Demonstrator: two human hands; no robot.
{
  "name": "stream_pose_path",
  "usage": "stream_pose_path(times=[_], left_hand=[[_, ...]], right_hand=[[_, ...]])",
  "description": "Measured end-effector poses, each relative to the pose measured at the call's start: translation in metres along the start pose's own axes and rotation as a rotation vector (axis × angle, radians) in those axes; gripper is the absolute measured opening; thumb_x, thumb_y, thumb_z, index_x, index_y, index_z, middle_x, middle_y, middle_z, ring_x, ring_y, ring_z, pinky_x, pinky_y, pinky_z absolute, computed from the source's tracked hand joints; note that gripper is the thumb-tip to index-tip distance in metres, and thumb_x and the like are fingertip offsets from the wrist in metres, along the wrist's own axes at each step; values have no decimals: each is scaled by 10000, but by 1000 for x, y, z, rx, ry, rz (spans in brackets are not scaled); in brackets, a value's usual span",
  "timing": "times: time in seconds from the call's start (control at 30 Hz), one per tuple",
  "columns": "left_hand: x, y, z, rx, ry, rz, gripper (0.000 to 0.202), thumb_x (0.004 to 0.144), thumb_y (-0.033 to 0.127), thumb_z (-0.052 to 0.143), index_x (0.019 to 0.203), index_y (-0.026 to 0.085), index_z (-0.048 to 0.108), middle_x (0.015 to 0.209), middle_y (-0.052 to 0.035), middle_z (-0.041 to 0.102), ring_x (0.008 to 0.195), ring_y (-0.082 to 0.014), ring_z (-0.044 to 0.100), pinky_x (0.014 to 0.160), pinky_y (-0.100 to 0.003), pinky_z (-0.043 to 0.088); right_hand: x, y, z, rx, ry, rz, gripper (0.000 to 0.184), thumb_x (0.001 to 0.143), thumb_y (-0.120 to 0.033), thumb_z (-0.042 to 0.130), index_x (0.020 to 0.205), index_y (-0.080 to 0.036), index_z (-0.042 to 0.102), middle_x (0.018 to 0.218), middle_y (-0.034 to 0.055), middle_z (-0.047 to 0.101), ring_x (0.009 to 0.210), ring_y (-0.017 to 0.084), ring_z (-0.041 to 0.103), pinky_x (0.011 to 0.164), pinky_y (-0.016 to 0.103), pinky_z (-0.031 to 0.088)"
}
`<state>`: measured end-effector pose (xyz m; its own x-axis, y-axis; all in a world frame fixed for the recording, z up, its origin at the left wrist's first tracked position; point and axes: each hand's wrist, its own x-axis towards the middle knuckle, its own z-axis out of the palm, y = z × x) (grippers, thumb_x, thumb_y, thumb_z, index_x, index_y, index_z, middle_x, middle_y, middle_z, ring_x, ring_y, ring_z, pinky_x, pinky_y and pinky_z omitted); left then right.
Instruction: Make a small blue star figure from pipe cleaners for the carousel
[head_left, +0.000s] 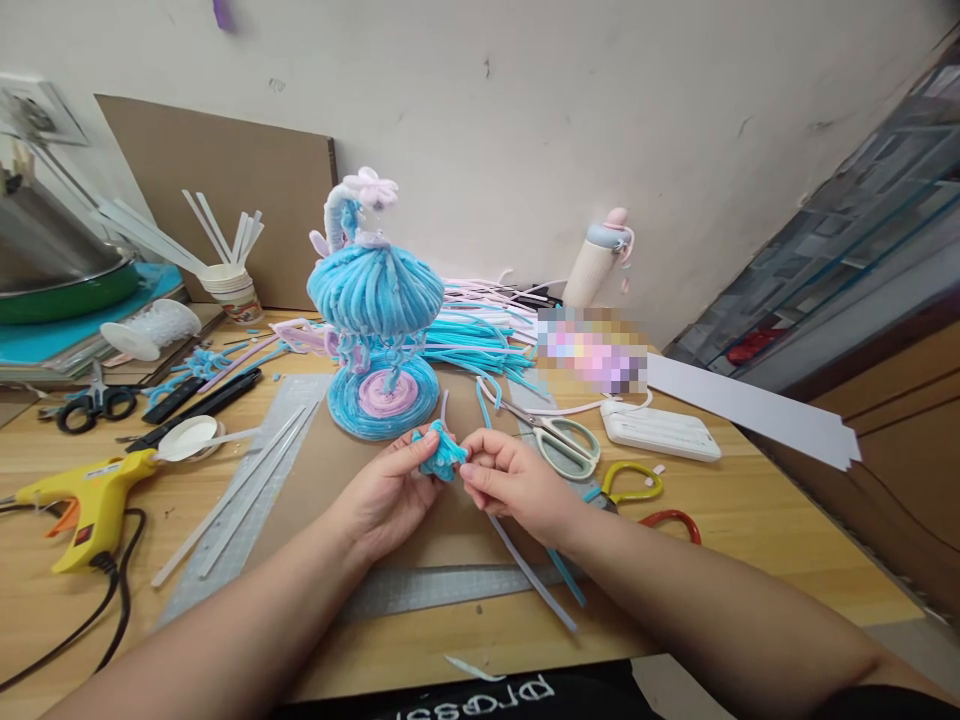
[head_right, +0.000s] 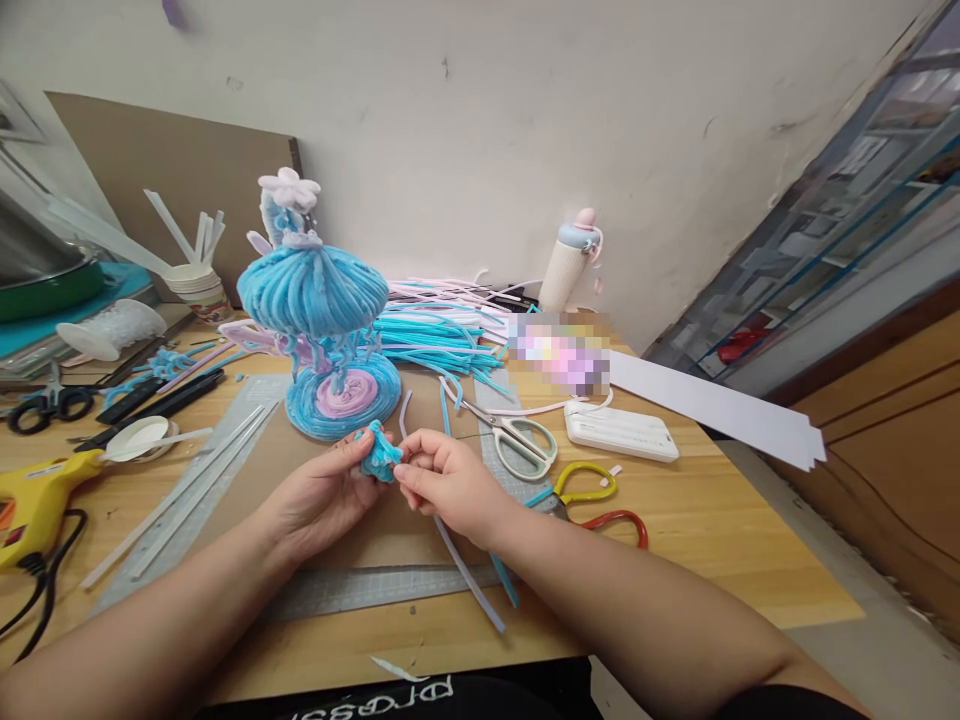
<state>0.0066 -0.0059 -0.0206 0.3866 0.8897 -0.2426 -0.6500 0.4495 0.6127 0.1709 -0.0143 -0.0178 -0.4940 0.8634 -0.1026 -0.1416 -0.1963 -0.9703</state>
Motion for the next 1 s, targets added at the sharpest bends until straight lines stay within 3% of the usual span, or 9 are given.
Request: stream_pose_path(times=[0.23, 0.53, 0.63, 0.8, 0.9, 1.0], left_hand=[[-3, 0, 4, 14, 38, -109, 98, 834, 160, 636, 901, 106, 683, 819, -52, 664, 735, -125, 615, 705, -247, 524], [-4, 6, 5, 160, 19, -146, 205, 738, 92, 698, 934, 119, 645, 761, -20, 612, 632, -97, 574, 573, -204, 479], [-5, 6, 4, 236, -20, -193, 288, 707, 114, 730, 969, 129, 614, 778, -15, 612, 640, -96, 575, 581, -204, 460], [-7, 8, 4, 501, -159, -221, 393, 685, 185, 761, 1023, 148, 565, 811, -22, 631, 675, -108, 566, 614, -218, 425], [-7, 9, 3, 679, -211, -115, 387, 722, 216, 732, 1054, 171, 538, 839, -13, 630, 728, -124, 560, 669, -241, 421], [-5, 9, 2, 858, -136, 75, 350, 748, 237, 701, 1051, 186, 534, 874, -2, 597, 779, -135, 542, 711, -255, 411]], right_hand=[[-1, -2, -2, -311, 18, -188, 74, 844, -238, 547, 819, -169, 556, 598, -54, 473, 533, 80, 431, 526, 209, 347], [-2, -7, -10, -593, -20, -332, 92, 837, -171, 564, 817, -173, 653, 815, 12, 654, 777, 135, 577, 737, 259, 425], [-3, -13, -14, -570, -37, -191, 76, 786, -212, 632, 737, -155, 644, 718, -7, 620, 685, 114, 538, 655, 237, 401], [-1, -13, -20, -234, -195, 255, 139, 671, -219, 678, 634, -134, 575, 503, -71, 431, 449, 41, 320, 443, 197, 222], [1, -10, -21, 23, -246, 420, 154, 676, -237, 645, 630, -144, 532, 472, -93, 367, 387, 23, 207, 401, 203, 104], [1, -9, -20, 29, -203, 386, 186, 703, -272, 668, 710, -165, 516, 526, -93, 390, 394, 29, 229, 401, 198, 120]])
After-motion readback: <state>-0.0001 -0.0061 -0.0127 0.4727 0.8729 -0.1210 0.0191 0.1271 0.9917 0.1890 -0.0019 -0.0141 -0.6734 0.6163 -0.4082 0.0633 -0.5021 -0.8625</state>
